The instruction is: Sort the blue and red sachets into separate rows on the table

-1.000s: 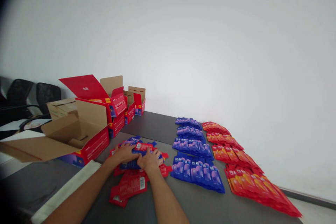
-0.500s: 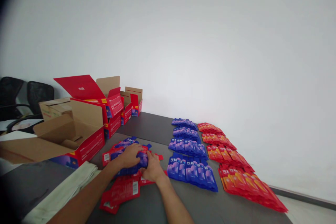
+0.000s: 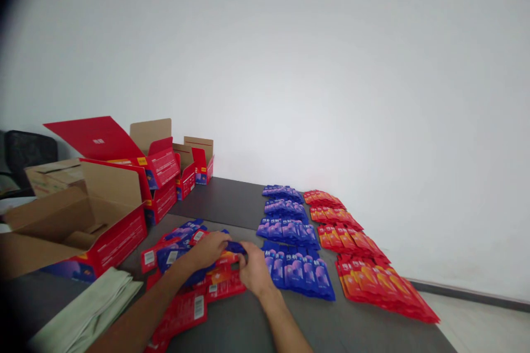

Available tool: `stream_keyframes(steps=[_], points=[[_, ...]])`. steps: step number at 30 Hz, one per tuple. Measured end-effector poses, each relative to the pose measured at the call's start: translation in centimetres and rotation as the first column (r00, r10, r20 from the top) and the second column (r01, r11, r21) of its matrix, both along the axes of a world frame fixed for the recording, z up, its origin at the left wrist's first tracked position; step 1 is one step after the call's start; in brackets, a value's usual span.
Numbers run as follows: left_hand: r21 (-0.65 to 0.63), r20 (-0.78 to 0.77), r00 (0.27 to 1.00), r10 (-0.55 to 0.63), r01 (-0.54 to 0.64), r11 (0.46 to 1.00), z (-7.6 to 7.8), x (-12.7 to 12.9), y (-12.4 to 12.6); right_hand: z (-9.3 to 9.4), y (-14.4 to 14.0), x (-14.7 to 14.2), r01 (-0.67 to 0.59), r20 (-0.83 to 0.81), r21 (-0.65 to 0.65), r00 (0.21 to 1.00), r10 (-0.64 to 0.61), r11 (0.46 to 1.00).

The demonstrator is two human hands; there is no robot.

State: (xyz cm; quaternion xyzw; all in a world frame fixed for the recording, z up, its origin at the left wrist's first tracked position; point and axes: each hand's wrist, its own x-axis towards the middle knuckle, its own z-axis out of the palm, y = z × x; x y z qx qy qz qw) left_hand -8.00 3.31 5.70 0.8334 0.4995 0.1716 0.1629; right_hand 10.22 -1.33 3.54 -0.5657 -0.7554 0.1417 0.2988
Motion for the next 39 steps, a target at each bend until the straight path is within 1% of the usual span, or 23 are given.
stream_keyframes(steps=[2, 4, 7, 9, 10, 12, 14, 16, 19, 20, 21, 22, 23, 25, 26, 27, 28, 30, 32, 34, 36, 37, 39], points=[[0.006, 0.103, 0.994, -0.027, 0.027, 1.0, -0.1, 0.6, 0.3, -0.1, 0.5, 1.0, 0.04, -0.159, 0.031, 0.987, -0.035, 0.999], [-0.025, 0.2, 0.979, -0.031, 0.036, 0.999, -0.5, 1.1, 0.6, -0.3, 0.8, 1.9, 0.085, -0.362, 0.03, 0.93, -0.069, 0.996], [-0.116, 0.333, 0.943, -0.027, 0.069, 0.991, -1.1, 1.7, 0.7, -0.7, 0.9, 3.0, 0.088, -0.623, -0.041, 0.777, -0.095, 0.995], [-0.228, 0.432, 0.901, -0.035, 0.147, 0.963, -1.4, 2.0, 0.4, -0.8, 0.7, 3.4, 0.054, -0.73, -0.076, 0.677, -0.093, 0.996], [-0.3, 0.484, 0.874, -0.047, 0.216, 0.929, -1.5, 2.2, 0.1, -0.8, 0.6, 3.4, 0.041, -0.767, -0.082, 0.636, -0.089, 0.996], [-0.428, 0.585, 0.808, -0.068, 0.379, 0.821, -1.6, 2.4, -0.6, -0.8, 0.4, 3.3, 0.024, -0.816, -0.095, 0.571, -0.092, 0.995], [-0.485, 0.66, 0.748, -0.073, 0.498, 0.719, -1.6, 2.5, -1.4, -0.9, 0.2, 2.9, 0.017, -0.841, -0.113, 0.531, -0.105, 0.993], [-0.496, 0.698, 0.713, -0.07, 0.552, 0.671, -1.7, 2.6, -1.9, -1.0, 0.0, 2.4, 0.013, -0.847, -0.132, 0.518, -0.12, 0.991], [-0.509, 0.706, 0.704, -0.073, 0.577, 0.639, -2.2, 2.5, -2.1, -1.4, -0.1, 1.7, 0.029, -0.822, -0.148, 0.553, -0.139, 0.989], [-0.512, 0.703, 0.708, -0.067, 0.57, 0.642, -2.4, 2.5, -2.0, -1.5, -0.1, 1.6, 0.047, -0.807, -0.148, 0.572, -0.148, 0.988], [-0.51, 0.7, 0.713, -0.05, 0.547, 0.664, -2.5, 2.6, -2.0, -1.5, -0.1, 1.5, 0.075, -0.793, -0.144, 0.588, -0.16, 0.987], [-0.498, 0.694, 0.72, -0.026, 0.506, 0.705, -2.5, 2.6, -2.0, -1.6, 0.0, 1.5, 0.113, -0.782, -0.137, 0.597, -0.177, 0.984], [-0.469, 0.683, 0.731, -0.003, 0.441, 0.765, -2.5, 2.8, -2.1, -1.7, 0.0, 1.5, 0.155, -0.777, -0.129, 0.598, -0.197, 0.979], [-0.347, 0.63, 0.776, 0.028, 0.248, 0.904, -2.2, 3.2, -2.7, -1.9, 0.1, 1.6, 0.224, -0.779, -0.133, 0.578, -0.241, 0.965], [-0.264, 0.582, 0.813, 0.03, 0.153, 0.952, -2.0, 3.5, -3.1, -1.9, 0.2, 1.7, 0.24, -0.788, -0.148, 0.558, -0.261, 0.96], [-0.173, 0.521, 0.853, 0.025, 0.076, 0.982, -1.8, 3.8, -3.6, -2.0, 0.2, 1.7, 0.241, -0.799, -0.169, 0.535, -0.276, 0.956], [-0.107, 0.458, 0.889, 0.014, 0.04, 0.993, -1.6, 4.2, -4.1, -2.0, 0.2, 1.7, 0.23, -0.81, -0.19, 0.513, -0.285, 0.955], [-0.039, 0.355, 0.935, -0.021, 0.037, 0.999, -1.4, 5.0, -4.9, -2.0, 0.1, 1.7, 0.205, -0.83, -0.214, 0.477, -0.288, 0.955], [-0.031, 0.311, 0.95, -0.021, 0.032, 0.999, -1.6, 5.6, -5.2, -1.6, -0.1, 1.6, 0.162, -0.852, -0.21, 0.454, -0.262, 0.964], [-0.049, 0.337, 0.941, 0.018, -0.002, 0.999, -2.0, 5.8, -4.9, -0.9, -0.3, 1.5, 0.083, -0.874, -0.194, 0.437, -0.211, 0.977], [-0.109, 0.438, 0.897, 0.057, -0.01, 0.994, -2.5, 5.7, -4.1, -0.1, -0.6, 1.4, 0.014, -0.881, -0.175, 0.445, -0.163, 0.985], [-0.17, 0.514, 0.855, 0.069, 0.022, 0.985, -2.7, 5.5, -3.7, 0.2, -0.8, 1.4, 0.01, -0.871, -0.165, 0.469, -0.15, 0.986], [-0.31, 0.691, 0.714, 0.115, 0.15, 0.939, -3.0, 5.1, -2.9, 0.7, -1.1, 1.4, 0.047, -0.834, -0.136, 0.533, -0.14, 0.99]])
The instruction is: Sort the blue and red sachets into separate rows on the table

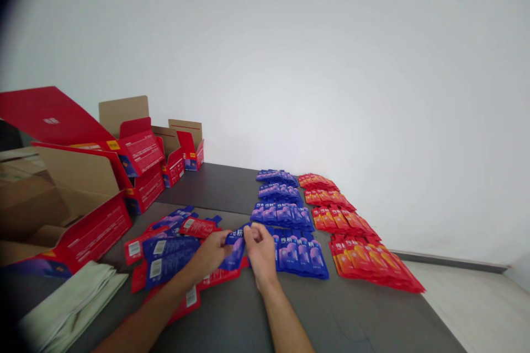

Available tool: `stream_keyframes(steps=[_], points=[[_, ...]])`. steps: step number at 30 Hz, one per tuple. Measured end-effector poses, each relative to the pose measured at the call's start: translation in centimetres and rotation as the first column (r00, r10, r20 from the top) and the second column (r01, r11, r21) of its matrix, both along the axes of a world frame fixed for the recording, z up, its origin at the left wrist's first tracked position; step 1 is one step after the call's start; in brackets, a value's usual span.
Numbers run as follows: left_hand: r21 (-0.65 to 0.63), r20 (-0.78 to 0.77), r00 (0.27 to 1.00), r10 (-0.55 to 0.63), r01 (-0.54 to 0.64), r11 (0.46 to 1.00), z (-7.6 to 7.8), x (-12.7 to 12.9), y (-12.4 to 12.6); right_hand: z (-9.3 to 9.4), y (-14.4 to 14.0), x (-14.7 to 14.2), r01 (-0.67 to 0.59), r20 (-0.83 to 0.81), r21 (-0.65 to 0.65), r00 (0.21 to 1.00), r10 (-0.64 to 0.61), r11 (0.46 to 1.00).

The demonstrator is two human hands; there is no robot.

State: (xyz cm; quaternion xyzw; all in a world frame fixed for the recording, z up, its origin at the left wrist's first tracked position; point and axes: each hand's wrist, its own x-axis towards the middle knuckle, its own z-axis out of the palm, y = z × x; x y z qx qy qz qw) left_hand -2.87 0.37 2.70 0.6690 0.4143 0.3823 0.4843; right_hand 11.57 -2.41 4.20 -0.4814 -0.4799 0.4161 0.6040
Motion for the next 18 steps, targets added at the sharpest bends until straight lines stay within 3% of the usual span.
stream_keyframes(steps=[3, 6, 9, 11, 15, 18], points=[[-0.182, 0.336, 0.941, -0.047, 0.114, 0.977, 0.2, -0.4, 0.3, -0.2, -0.3, 0.0, 0.036, 0.093, 0.002, 0.995, -0.036, 0.999], [-0.219, 0.465, 0.885, -0.024, 0.142, 0.965, 0.7, -0.5, 0.1, -0.9, -0.3, 0.3, -0.06, 0.129, -0.067, 0.989, 0.068, 0.996], [-0.222, 0.46, 0.888, 0.007, 0.107, 0.969, 1.0, -0.5, 0.0, -1.5, -0.2, 0.8, -0.163, 0.163, -0.091, 0.971, 0.176, 0.983], [-0.211, 0.408, 0.913, 0.03, 0.063, 0.975, 1.0, -0.5, 0.1, -1.8, -0.1, 1.0, -0.148, 0.186, -0.082, 0.969, 0.161, 0.986], [-0.104, 0.258, 0.948, 0.188, -0.166, 0.981, 0.8, -1.0, 0.7, -2.0, 0.1, 1.0, -0.153, 0.227, -0.108, 0.958, 0.175, 0.982], [-0.038, 0.249, 0.939, 0.238, -0.235, 0.971, 0.6, -1.4, 1.1, -2.1, -0.2, 0.7, -0.205, 0.233, -0.135, 0.944, 0.232, 0.969]])
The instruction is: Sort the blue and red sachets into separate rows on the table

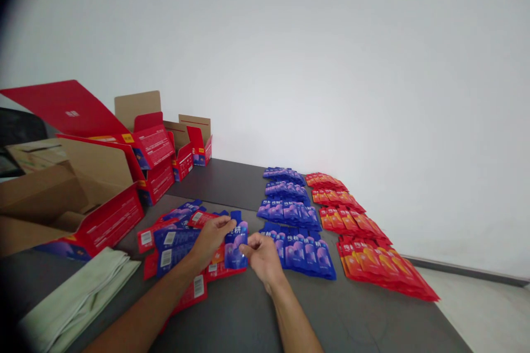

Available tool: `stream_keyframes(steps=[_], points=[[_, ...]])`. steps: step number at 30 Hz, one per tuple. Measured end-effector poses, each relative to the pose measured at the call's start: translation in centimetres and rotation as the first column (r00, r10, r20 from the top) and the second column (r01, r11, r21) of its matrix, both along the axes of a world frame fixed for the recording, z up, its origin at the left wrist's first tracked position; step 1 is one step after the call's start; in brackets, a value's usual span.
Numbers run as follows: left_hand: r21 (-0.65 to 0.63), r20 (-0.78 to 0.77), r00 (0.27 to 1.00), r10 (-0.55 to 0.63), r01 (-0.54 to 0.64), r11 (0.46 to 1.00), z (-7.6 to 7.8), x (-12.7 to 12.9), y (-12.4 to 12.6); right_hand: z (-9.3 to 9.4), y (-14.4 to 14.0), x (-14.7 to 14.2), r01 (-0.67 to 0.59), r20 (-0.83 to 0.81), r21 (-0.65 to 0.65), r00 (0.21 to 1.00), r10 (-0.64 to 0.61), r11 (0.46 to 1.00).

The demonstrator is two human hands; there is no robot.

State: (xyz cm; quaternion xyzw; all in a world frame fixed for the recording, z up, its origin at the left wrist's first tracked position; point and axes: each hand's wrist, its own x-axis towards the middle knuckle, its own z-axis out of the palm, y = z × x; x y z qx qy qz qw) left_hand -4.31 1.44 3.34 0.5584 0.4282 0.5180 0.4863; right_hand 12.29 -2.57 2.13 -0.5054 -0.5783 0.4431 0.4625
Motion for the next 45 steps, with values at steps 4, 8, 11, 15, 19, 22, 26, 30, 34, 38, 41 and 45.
stream_keyframes(steps=[4, 8, 11, 15, 19, 22, 26, 30, 34, 38, 41, 45], points=[[0.003, 0.038, 0.998, 0.042, -0.042, 0.999, -0.3, -0.3, 0.2, 0.5, -0.8, -0.3, -0.156, 0.045, -0.064, 0.986, 0.159, 0.986], [-0.043, 0.07, 0.997, 0.045, -0.043, 0.998, -0.5, -0.2, 0.3, 0.9, -1.2, -0.3, -0.267, 0.067, -0.178, 0.957, 0.282, 0.947], [-0.101, 0.085, 0.996, -0.005, 0.013, 0.995, -0.4, -0.2, 0.2, 0.9, -1.1, -0.4, -0.179, 0.05, -0.179, 0.98, 0.19, 0.967], [-0.083, 0.067, 0.998, 0.014, -0.009, 0.997, -0.2, -0.1, 0.0, 1.3, -1.3, -0.4, -0.182, 0.03, -0.179, 0.981, 0.191, 0.967], [-0.006, 0.041, 0.998, 0.051, -0.051, 0.999, -0.1, -0.2, 0.0, 1.8, -1.7, -0.7, -0.189, 0.027, -0.21, 0.98, 0.199, 0.959], [0.054, -0.039, 0.996, 0.082, -0.08, 0.995, 0.0, -0.4, 0.1, 1.5, -1.6, -0.8, -0.14, 0.01, -0.195, 0.989, 0.145, 0.971], [-0.024, -0.058, 0.996, 0.072, -0.074, 0.997, -0.1, 0.1, -0.1, 0.9, -1.1, -0.5, -0.075, 0.003, -0.149, 0.997, 0.077, 0.986], [-0.243, 0.002, 0.999, -0.053, 0.052, 0.969, -0.7, 1.6, -0.7, 1.2, -0.9, 0.7, 0.045, 0.057, -0.105, 0.998, -0.039, 0.993], [-0.119, -0.065, 0.991, -0.117, 0.109, 0.987, -1.2, 4.1, -0.9, 1.4, -1.3, 3.1, 0.186, 0.103, -0.063, 0.979, -0.178, 0.981], [-0.137, -0.136, 0.983, -0.12, 0.101, 0.985, -1.9, 7.5, -0.7, 0.6, -2.1, 6.4, 0.315, 0.23, 0.093, 0.916, -0.328, 0.945], [-0.091, -0.231, 0.968, -0.093, 0.074, 0.993, -2.7, 9.8, -0.6, -0.1, -2.9, 8.4, 0.259, 0.452, 0.171, 0.836, -0.31, 0.95], [0.008, -0.407, 0.914, -0.005, 0.009, 1.0, -3.5, 11.8, -0.7, -0.8, -3.8, 9.9, 0.137, 0.66, 0.236, 0.704, -0.262, 0.962]])
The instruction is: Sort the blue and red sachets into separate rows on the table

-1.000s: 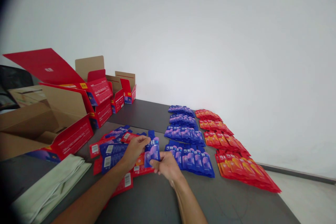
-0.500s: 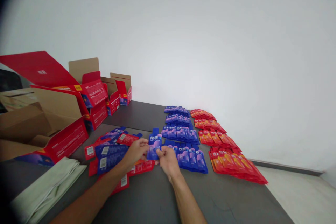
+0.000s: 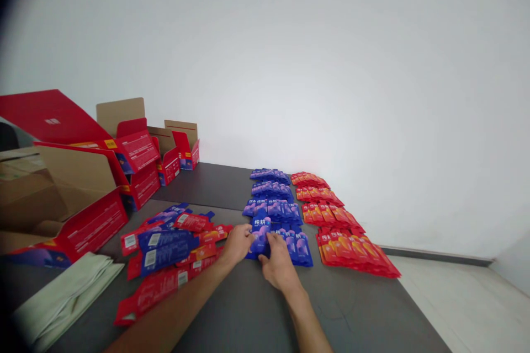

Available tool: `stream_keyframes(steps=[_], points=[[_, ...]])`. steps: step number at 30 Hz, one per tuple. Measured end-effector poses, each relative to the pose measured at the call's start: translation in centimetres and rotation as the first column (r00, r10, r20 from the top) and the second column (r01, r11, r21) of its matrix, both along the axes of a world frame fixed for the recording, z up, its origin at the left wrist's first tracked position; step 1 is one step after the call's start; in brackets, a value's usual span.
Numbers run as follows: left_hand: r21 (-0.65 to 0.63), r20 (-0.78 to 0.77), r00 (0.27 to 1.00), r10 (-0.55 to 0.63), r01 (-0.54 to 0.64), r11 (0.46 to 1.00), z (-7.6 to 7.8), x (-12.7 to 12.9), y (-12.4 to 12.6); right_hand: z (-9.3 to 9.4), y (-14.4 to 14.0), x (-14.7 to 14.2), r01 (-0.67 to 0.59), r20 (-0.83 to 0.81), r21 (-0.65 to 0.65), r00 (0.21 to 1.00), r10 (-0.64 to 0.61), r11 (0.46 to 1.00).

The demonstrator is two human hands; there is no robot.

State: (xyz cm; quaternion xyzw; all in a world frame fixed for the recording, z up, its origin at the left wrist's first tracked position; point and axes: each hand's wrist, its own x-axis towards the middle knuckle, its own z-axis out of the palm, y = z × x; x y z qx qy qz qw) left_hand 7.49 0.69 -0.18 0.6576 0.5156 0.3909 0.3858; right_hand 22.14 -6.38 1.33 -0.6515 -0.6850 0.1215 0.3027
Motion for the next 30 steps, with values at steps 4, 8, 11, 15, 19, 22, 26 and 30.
stream_keyframes(steps=[4, 8, 11, 15, 19, 22, 26, 30], points=[[0.075, -0.124, 0.992, 0.035, -0.026, 0.997, -0.7, 1.1, -0.4, -0.7, -0.2, 0.5, 0.011, 0.159, -0.003, 0.987, -0.01, 1.0], [0.123, -0.324, 0.946, -0.019, 0.062, 0.99, -0.8, 1.7, -1.0, -1.5, 0.1, 0.7, 0.036, 0.292, -0.004, 0.956, -0.033, 0.999], [0.141, -0.439, 0.897, -0.042, 0.115, 0.983, -0.3, 2.0, -1.5, -1.6, -0.1, 0.7, 0.078, 0.353, -0.023, 0.933, -0.064, 0.997], [0.142, -0.54, 0.841, -0.029, 0.124, 0.982, 0.5, 2.1, -2.3, -0.9, -0.9, 0.5, 0.099, 0.383, -0.029, 0.92, -0.081, 0.995], [0.253, -0.634, 0.771, 0.055, 0.14, 0.957, 0.7, 1.9, -3.1, -0.2, -1.6, 0.1, 0.132, 0.4, 0.012, 0.908, -0.126, 0.991], [0.334, -0.664, 0.738, 0.121, 0.147, 0.931, 0.5, 1.7, -3.5, -0.3, -1.8, -0.1, 0.123, 0.421, 0.04, 0.898, -0.128, 0.992], [0.329, -0.68, 0.724, 0.117, 0.159, 0.931, 0.4, 1.5, -3.7, -0.3, -2.0, -0.3, 0.126, 0.427, 0.055, 0.894, -0.138, 0.99], [0.327, -0.677, 0.724, 0.133, 0.133, 0.936, 0.8, 0.9, -3.9, 0.3, -2.1, -0.9, 0.119, 0.422, 0.065, 0.896, -0.135, 0.991]])
